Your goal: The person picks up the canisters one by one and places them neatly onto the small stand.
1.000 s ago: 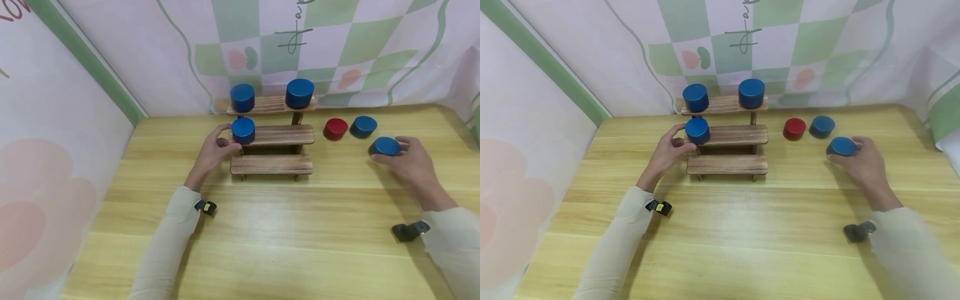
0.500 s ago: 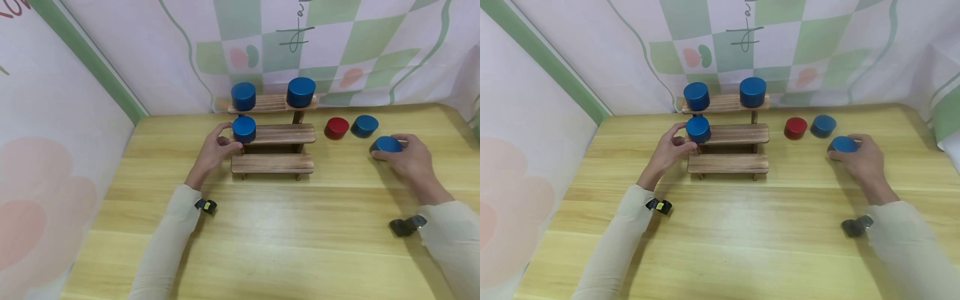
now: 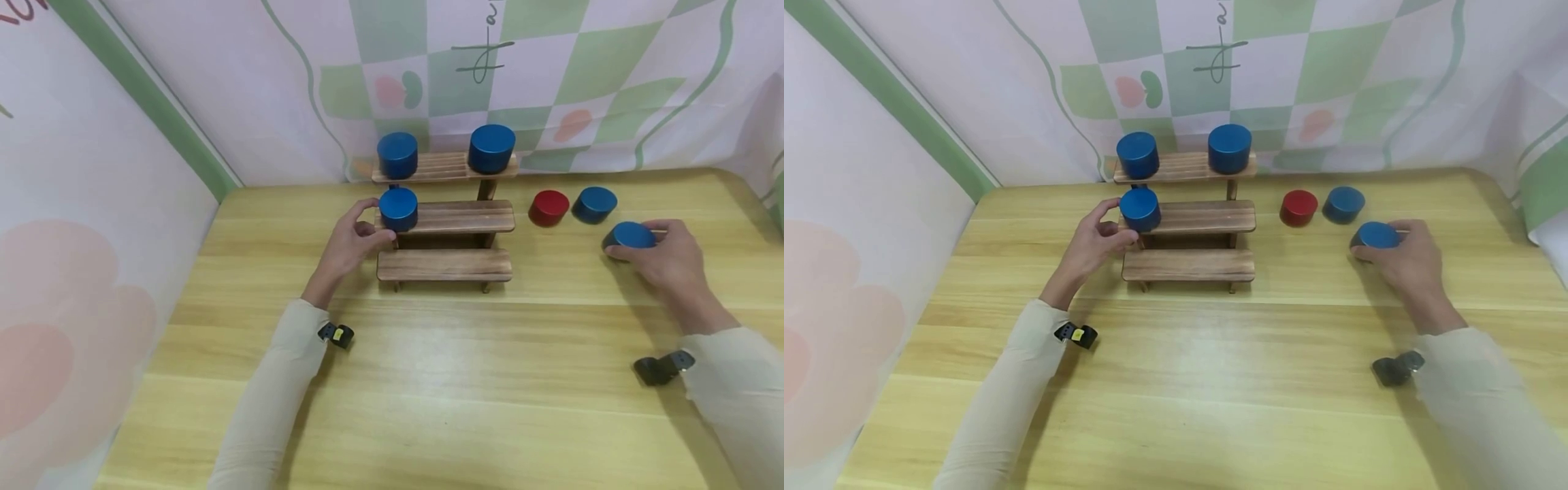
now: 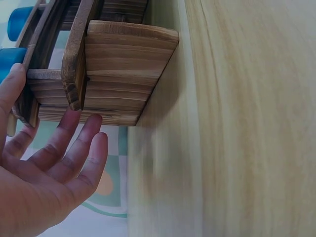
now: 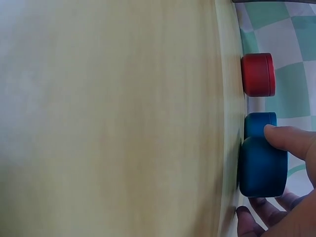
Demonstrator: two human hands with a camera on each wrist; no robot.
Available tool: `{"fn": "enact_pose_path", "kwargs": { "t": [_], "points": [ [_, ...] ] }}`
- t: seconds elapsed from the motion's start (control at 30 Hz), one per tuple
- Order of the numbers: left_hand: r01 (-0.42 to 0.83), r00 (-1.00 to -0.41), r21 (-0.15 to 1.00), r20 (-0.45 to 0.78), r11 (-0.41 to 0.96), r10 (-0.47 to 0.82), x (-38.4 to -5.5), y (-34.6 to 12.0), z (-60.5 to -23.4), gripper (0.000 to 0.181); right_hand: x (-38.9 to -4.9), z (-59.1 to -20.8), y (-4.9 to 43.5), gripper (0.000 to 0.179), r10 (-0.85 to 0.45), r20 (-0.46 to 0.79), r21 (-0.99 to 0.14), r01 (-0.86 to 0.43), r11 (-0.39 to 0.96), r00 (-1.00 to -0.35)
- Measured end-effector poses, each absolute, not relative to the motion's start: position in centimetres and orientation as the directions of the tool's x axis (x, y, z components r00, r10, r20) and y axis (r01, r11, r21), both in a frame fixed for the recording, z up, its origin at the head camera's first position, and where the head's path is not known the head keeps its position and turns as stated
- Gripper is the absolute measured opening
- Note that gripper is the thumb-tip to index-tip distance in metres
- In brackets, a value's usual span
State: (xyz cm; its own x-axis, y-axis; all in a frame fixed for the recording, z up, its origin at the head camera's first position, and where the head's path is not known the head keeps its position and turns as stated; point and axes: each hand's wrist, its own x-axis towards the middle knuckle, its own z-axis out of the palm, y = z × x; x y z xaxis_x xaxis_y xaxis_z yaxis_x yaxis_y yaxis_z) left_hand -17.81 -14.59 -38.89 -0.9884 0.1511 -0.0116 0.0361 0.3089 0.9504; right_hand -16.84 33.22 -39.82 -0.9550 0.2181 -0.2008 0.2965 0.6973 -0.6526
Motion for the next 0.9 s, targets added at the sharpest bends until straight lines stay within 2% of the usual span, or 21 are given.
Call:
{"fn": "enact_pose_path", "kwargs": {
  "t": [0.4, 0.63, 0.9],
  "points": [
    [0.038, -0.988, 0.955, -0.009, 0.293, 0.156, -17.9, -14.5, -38.8, 0.06, -16.8, -39.5, 32.7, 0.09, 0.193, -0.176, -0.701, 0.261, 0.664, -0.965],
    [0.023, -0.988, 0.952, -0.024, 0.305, 0.151, -17.9, -14.6, -38.8, 0.06, -16.4, -39.2, 31.7, 0.095, 0.215, -0.151, -0.719, 0.257, 0.646, -0.965],
    [0.029, -0.989, 0.951, -0.019, 0.309, 0.15, -17.8, -14.7, -38.9, 0.059, -16.2, -38.1, 30.2, 0.085, 0.183, -0.088, -0.742, 0.187, 0.643, -0.979]
  ]
}}
